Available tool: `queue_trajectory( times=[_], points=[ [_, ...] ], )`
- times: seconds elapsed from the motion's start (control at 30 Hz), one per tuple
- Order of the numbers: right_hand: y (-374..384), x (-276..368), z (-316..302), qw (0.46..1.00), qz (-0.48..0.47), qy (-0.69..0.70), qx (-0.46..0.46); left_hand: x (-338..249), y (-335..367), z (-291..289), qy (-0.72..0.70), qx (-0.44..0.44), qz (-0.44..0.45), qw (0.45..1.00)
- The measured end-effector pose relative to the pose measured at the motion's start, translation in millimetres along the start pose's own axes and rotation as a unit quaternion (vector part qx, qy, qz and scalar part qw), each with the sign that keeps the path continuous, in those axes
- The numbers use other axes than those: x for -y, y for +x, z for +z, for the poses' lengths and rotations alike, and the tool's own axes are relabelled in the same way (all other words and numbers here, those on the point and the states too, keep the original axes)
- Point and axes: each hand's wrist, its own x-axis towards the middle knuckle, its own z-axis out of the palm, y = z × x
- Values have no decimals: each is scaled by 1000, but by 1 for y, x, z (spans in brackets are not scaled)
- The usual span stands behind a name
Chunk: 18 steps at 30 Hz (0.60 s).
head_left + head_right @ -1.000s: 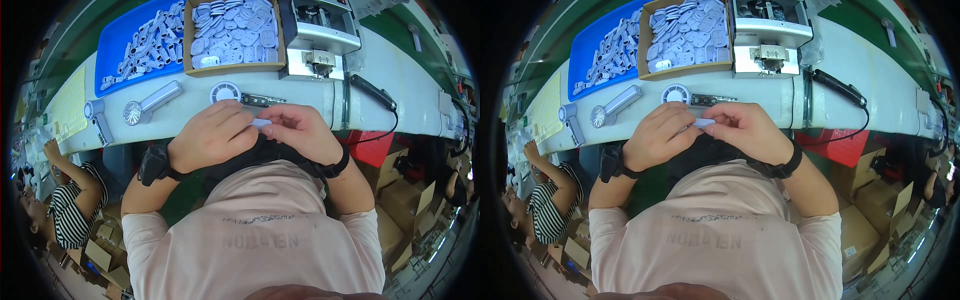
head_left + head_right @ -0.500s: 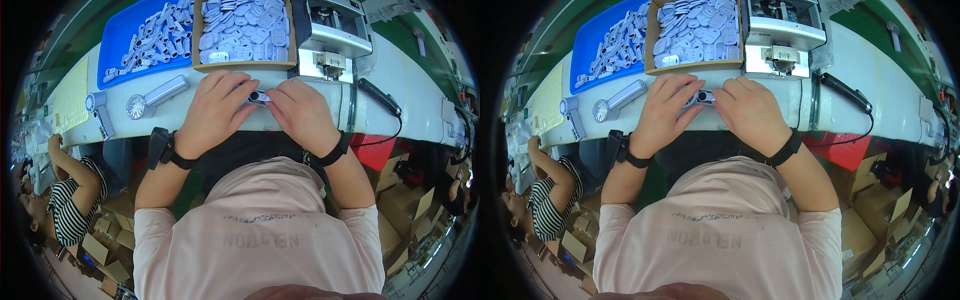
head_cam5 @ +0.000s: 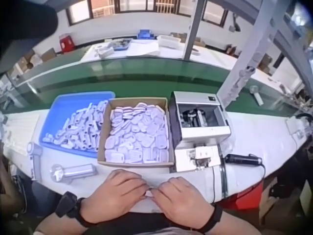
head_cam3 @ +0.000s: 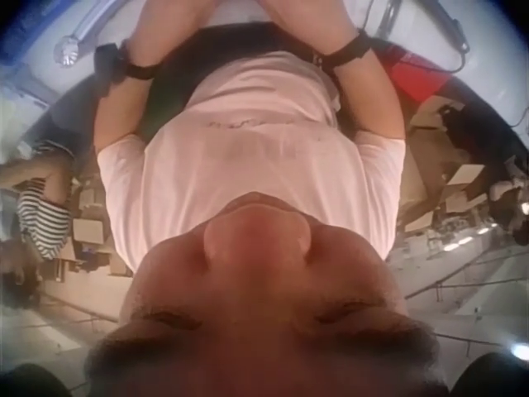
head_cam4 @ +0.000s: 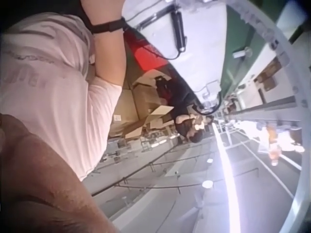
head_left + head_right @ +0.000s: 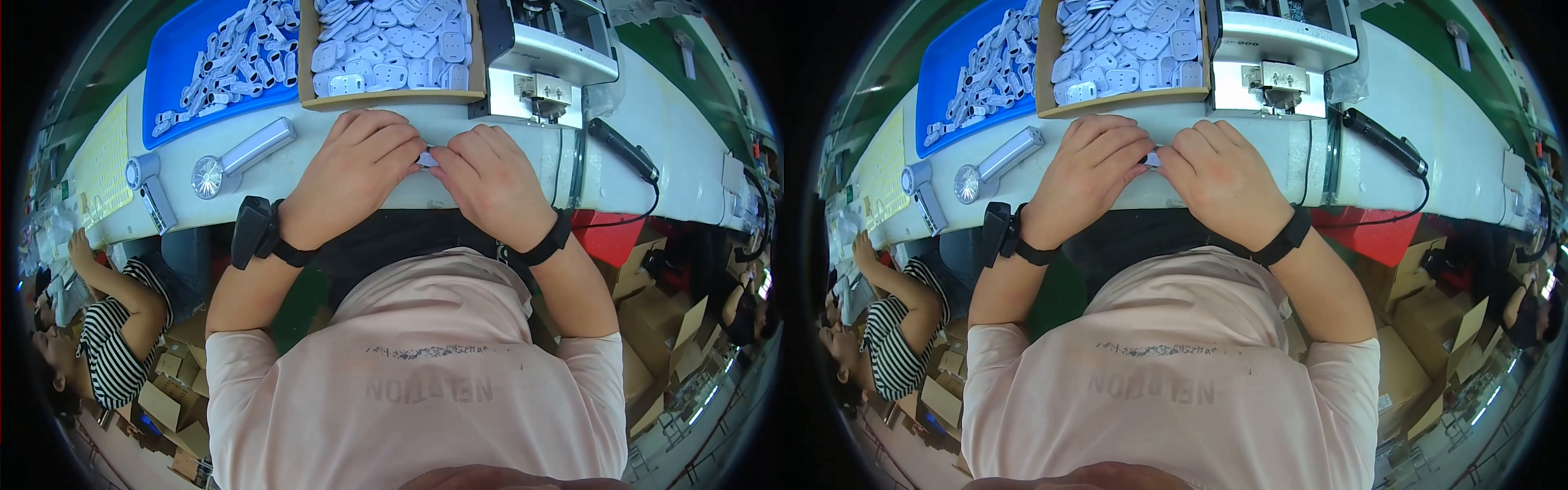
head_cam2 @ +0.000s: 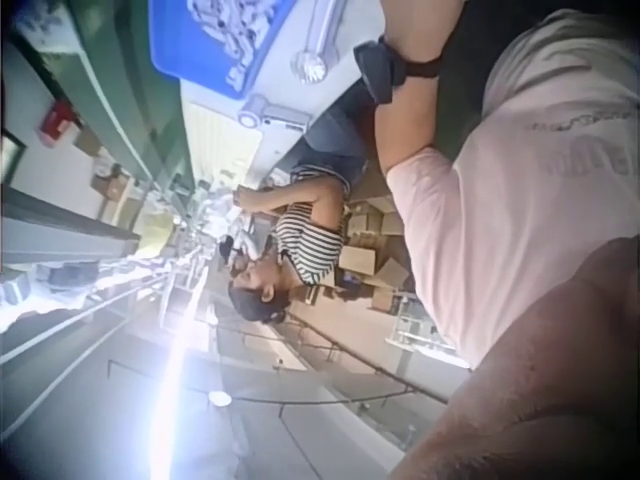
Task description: Assemble mechanical components using an electric screwdriver on an assembly line.
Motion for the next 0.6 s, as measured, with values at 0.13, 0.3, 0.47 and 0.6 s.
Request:
queue_trajectory(
  times=[0.13, 0.3, 0.47, 0.6],
  points=[
    [1, 2, -5, 1000, -8, -1, 26, 2, -2, 1, -3, 7, 10, 1000],
    [0, 2, 1, 999, -3, -15, 29, 6, -2, 2, -16, 1, 18, 1000],
    [-1, 0, 1, 999, 17, 44, -5, 7, -4, 5, -10, 0, 5, 1000],
    [-4, -2, 2, 997, 35, 70, -14, 7, -5, 7, -10, -3, 2, 1000]
  ],
)
